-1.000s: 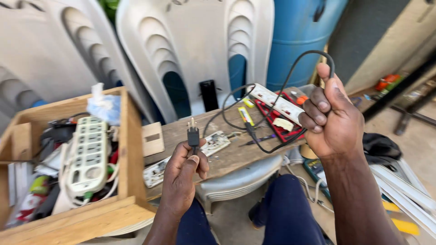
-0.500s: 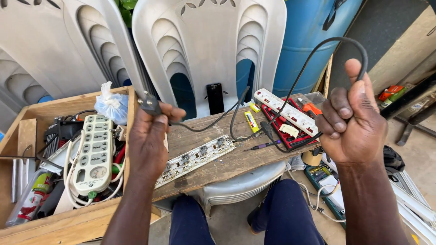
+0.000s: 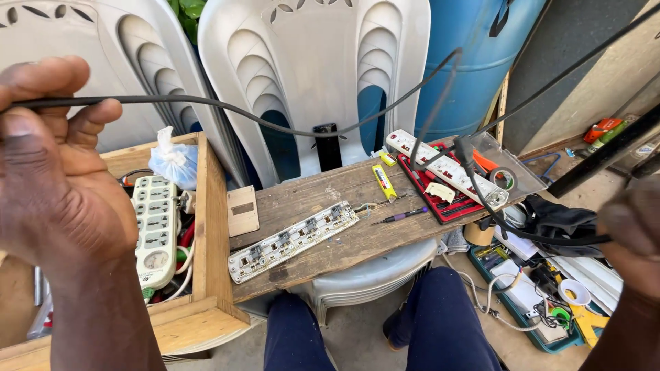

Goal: The person uses a screwdriver to loosen screws on a power strip's internal wiring, then selects a black power cord from a pile of cables. They strip the cord's end with pliers and prepare to connect it to the power strip.

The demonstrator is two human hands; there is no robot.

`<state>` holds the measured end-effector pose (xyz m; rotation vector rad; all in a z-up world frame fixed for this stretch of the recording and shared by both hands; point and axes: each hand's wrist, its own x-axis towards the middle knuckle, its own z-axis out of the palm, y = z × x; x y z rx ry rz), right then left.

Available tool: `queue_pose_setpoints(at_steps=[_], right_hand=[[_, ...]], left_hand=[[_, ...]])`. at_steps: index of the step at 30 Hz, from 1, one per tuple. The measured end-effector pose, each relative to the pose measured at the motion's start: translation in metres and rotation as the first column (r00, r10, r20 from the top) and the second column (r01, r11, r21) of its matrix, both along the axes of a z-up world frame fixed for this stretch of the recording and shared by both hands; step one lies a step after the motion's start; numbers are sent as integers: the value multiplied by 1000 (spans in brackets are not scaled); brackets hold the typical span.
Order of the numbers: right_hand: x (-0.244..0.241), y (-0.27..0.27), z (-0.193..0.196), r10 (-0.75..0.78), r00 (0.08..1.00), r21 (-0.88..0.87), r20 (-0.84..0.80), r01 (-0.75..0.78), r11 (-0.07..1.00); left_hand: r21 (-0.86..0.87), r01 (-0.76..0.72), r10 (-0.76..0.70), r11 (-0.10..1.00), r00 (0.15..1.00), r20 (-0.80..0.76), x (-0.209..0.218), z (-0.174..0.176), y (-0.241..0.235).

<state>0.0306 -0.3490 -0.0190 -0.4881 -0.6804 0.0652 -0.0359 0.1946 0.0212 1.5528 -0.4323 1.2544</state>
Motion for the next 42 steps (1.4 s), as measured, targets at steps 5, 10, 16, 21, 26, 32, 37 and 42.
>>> queue_pose_setpoints(at_steps=[5, 10, 16, 21, 26, 32, 37, 42], right_hand=[[-21, 47, 14, -383, 819, -544, 427, 571, 615], [-22, 47, 4, -321, 885, -490, 336, 456, 743], [-26, 59, -24, -238, 966, -540, 97, 252, 803], [-8, 33, -131, -180, 980, -717, -89, 62, 694], [-21, 68, -135, -123, 937, -903, -327, -271, 335], [-26, 102, -161, 144, 797, -739, -587, -600, 307], [-29, 132, -172, -89, 879, -864, -468, -476, -161], [-38, 144, -179, -180, 873, -879, -454, -406, 249]], left_hand=[[-63, 33, -35, 997, 999, -26, 10, -7, 12], [-82, 118, -123, 990, 991, -61, 31, -19, 23], [-168, 225, -252, 960, 955, -158, 64, -30, -1], [-181, 308, -347, 934, 904, -251, 103, -50, -13], [-336, 362, -456, 869, 851, -260, 152, -89, -19], [-319, 516, -606, 795, 693, -391, 177, -100, -38], [-139, 785, -600, 604, 334, -727, 195, -114, -46], [113, 794, -214, 598, 294, -932, 164, -98, -54]])
